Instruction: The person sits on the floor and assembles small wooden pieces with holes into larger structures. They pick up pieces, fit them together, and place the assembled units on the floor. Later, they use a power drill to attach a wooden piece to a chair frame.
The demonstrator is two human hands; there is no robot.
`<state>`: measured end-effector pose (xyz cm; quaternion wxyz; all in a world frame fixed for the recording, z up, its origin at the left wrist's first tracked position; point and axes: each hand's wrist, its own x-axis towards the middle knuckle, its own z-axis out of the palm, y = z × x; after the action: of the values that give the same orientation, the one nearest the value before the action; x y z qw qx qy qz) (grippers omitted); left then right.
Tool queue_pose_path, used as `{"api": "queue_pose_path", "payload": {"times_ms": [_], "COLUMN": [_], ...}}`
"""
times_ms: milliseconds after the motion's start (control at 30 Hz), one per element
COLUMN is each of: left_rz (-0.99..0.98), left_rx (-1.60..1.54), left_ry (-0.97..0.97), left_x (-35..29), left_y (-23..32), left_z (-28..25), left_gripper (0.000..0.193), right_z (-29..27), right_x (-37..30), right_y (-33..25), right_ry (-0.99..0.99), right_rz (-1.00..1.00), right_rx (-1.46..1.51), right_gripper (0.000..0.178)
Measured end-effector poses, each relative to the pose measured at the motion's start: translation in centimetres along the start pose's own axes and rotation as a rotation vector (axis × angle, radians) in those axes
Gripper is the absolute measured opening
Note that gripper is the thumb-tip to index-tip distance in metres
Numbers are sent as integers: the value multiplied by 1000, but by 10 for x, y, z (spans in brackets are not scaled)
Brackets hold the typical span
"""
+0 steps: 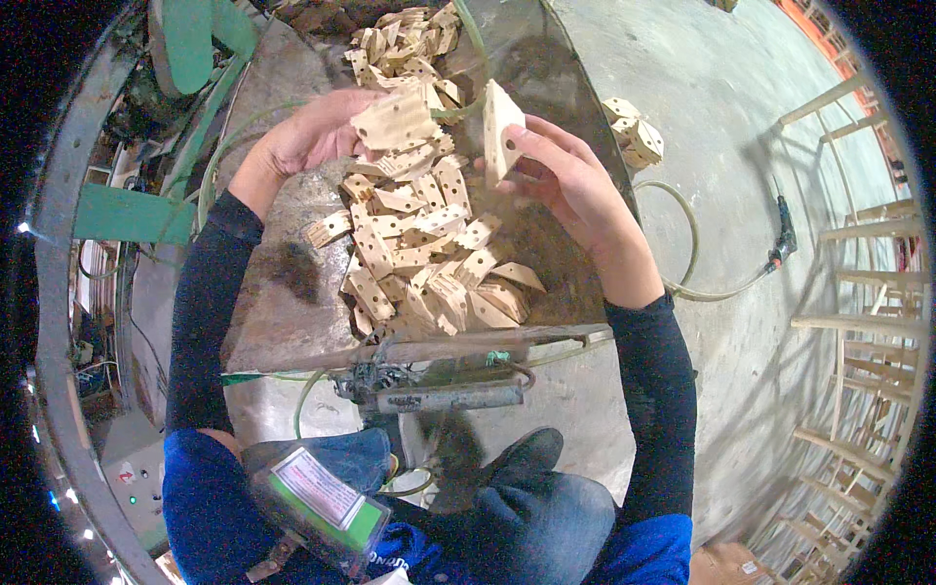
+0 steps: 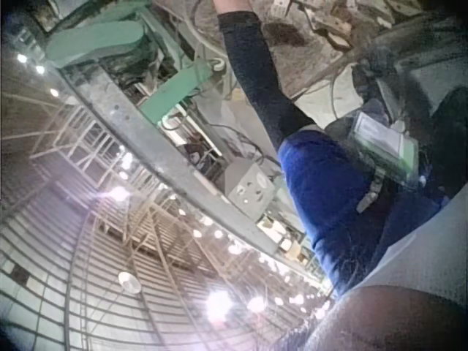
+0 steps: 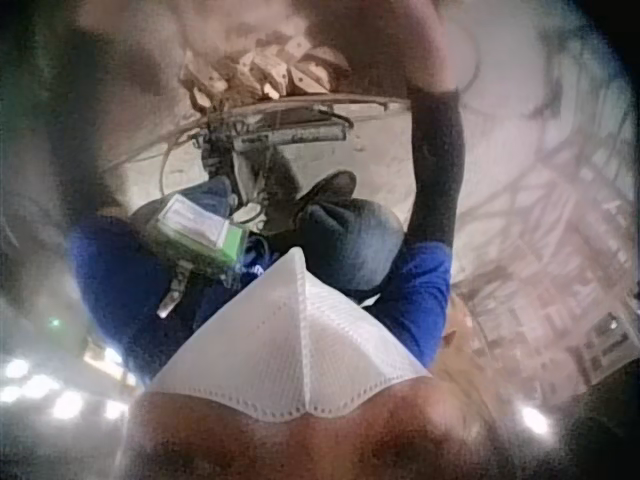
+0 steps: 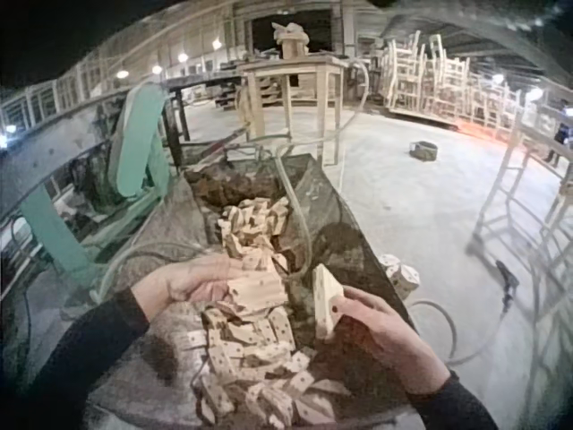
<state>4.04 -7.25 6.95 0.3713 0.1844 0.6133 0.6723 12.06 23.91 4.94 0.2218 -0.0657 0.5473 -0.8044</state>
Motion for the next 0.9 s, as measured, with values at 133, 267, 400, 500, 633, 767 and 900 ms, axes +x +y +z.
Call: {"api": "queue_pose_path", "payload": {"times_ms": [133,267,400,500,633,767,900], "left_rz": [-105,-70,-3,-14,-17,6,52], "left_rx": [236,382,372,410,433,516,408], "left_ry": [-80,-55,54,95,128,209,228], "left_x": [1,18,31,39,46,59,68], "left_y": [10,15,8,12,6,0,-8], "left_z": [31,71,82,88,90,110,118], "left_gripper": [52,55,64,62,57,54,53], "right_z": [4,14,12,2,7,6,4], "right_x": [-8,-22,-26,-29,-30,-23,-28], "right_y": [0,-9,-9,-10,-7,18,0], "right_ry": [27,-55,-6,-5,56,232,350], "right_rz": [41,39,18,14,-100,-332,-256], "right_rx": [31,-51,-184,-229,-331,-744,-842], "right_gripper": [47,62,65,60,58,72,70]}}
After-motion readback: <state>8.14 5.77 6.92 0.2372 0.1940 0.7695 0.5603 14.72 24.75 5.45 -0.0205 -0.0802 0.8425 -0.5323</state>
